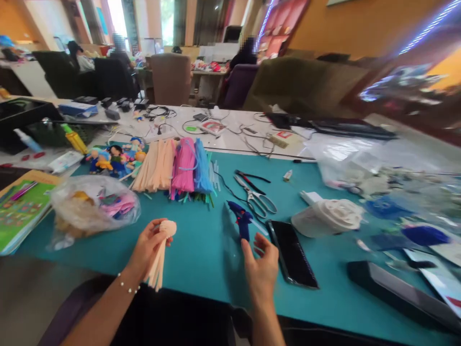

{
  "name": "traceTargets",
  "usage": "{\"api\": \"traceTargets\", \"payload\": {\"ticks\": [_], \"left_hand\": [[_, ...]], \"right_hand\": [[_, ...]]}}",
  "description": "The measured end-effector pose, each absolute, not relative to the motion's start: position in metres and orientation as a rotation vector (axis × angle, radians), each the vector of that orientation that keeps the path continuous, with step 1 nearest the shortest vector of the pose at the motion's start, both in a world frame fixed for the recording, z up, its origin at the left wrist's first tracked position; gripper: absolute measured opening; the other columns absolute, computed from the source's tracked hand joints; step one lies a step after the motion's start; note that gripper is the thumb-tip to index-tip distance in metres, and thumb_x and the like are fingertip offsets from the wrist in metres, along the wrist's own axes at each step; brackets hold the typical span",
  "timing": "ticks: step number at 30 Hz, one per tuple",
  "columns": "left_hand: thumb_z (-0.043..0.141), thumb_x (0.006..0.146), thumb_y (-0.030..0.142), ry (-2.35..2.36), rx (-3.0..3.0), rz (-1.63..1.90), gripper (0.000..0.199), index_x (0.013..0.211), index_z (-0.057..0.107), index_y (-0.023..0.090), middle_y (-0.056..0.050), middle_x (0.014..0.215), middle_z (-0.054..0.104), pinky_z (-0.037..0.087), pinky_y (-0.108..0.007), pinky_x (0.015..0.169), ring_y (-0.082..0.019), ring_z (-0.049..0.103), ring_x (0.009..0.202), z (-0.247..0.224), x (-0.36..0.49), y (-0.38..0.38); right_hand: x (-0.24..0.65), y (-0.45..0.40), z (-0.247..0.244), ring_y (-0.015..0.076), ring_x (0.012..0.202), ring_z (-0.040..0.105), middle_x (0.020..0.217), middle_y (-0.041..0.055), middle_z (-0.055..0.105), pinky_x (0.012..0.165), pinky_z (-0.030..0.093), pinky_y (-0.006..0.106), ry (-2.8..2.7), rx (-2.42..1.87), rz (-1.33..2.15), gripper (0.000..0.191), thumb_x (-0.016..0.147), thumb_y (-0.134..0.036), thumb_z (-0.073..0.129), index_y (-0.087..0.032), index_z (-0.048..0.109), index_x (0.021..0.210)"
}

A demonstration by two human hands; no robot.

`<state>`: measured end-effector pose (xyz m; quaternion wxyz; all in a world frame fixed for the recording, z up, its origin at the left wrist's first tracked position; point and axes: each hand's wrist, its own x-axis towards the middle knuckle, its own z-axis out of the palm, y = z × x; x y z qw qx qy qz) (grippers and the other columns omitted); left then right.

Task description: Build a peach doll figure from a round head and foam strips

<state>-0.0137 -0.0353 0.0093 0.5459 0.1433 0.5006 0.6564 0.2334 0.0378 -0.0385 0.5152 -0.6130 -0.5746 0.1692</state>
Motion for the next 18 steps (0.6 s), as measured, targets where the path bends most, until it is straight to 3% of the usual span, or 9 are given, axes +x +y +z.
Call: {"api": "traceTargets", "payload": {"ticks": [3, 7, 9, 11, 16, 18], "left_hand": [[0.075, 0.055, 0.022, 1.224, 0.302, 1.564, 0.036, 0.088, 0.062, 0.015, -0.004, 0.076, 0.069, 0.047, -0.023, 0.053, -0.011, 0.060, 0.055, 0.018, -0.003, -0.053], [0.072, 0.059, 0.019, 1.263, 0.332, 1.546, 0.031, 0.089, 0.065, 0.014, -0.006, 0.084, 0.069, 0.046, -0.022, 0.051, -0.010, 0.058, 0.055, 0.022, 0.004, -0.063], [0.069, 0.061, 0.017, 1.266, 0.358, 1.532, 0.030, 0.091, 0.066, 0.014, -0.006, 0.084, 0.069, 0.045, -0.022, 0.051, -0.010, 0.058, 0.055, 0.023, 0.004, -0.065], [0.068, 0.061, 0.016, 1.266, 0.369, 1.523, 0.030, 0.092, 0.067, 0.014, -0.006, 0.082, 0.070, 0.046, -0.023, 0.052, -0.010, 0.058, 0.055, 0.023, 0.003, -0.063], [0.066, 0.059, 0.015, 1.281, 0.360, 1.500, 0.031, 0.090, 0.068, 0.014, -0.005, 0.078, 0.070, 0.047, -0.023, 0.052, -0.011, 0.058, 0.054, 0.022, 0.001, -0.053], [0.066, 0.059, 0.014, 1.296, 0.372, 1.479, 0.032, 0.091, 0.068, 0.014, -0.005, 0.077, 0.070, 0.047, -0.023, 0.052, -0.011, 0.058, 0.054, 0.021, 0.001, -0.050]], "right_hand": [[0.236, 0.072, -0.033, 0.0264, 0.076, 0.056, 0.087, 0.0132, 0.059, 0.069, 0.045, 0.041, -1.572, -1.669, 0.430, 0.050, 0.060, -0.052, 0.068, -0.012, 0.062, 0.090], [0.231, 0.099, -0.024, 0.0222, 0.049, 0.050, 0.049, 0.0044, 0.054, 0.048, 0.039, 0.035, -1.770, -1.812, 0.516, 0.034, 0.059, -0.052, 0.067, -0.018, 0.063, 0.064], [0.229, 0.100, -0.020, 0.0215, 0.045, 0.049, 0.043, 0.0031, 0.050, 0.046, 0.038, 0.033, -1.769, -1.820, 0.524, 0.030, 0.061, -0.049, 0.066, -0.019, 0.061, 0.057], [0.226, 0.089, -0.016, 0.0235, 0.050, 0.055, 0.047, 0.0052, 0.056, 0.048, 0.041, 0.033, -1.706, -1.745, 0.580, 0.028, 0.063, -0.045, 0.063, -0.018, 0.063, 0.060], [0.213, 0.017, -0.007, 0.0271, 0.074, 0.066, 0.083, 0.0100, 0.072, 0.060, 0.053, 0.034, -1.475, -1.420, 1.028, 0.028, 0.067, -0.039, 0.063, -0.017, 0.069, 0.083], [0.208, -0.014, -0.003, 0.0270, 0.074, 0.066, 0.079, 0.0088, 0.072, 0.064, 0.054, 0.036, -1.394, -1.393, 1.115, 0.024, 0.069, -0.036, 0.065, -0.018, 0.068, 0.085]]}}
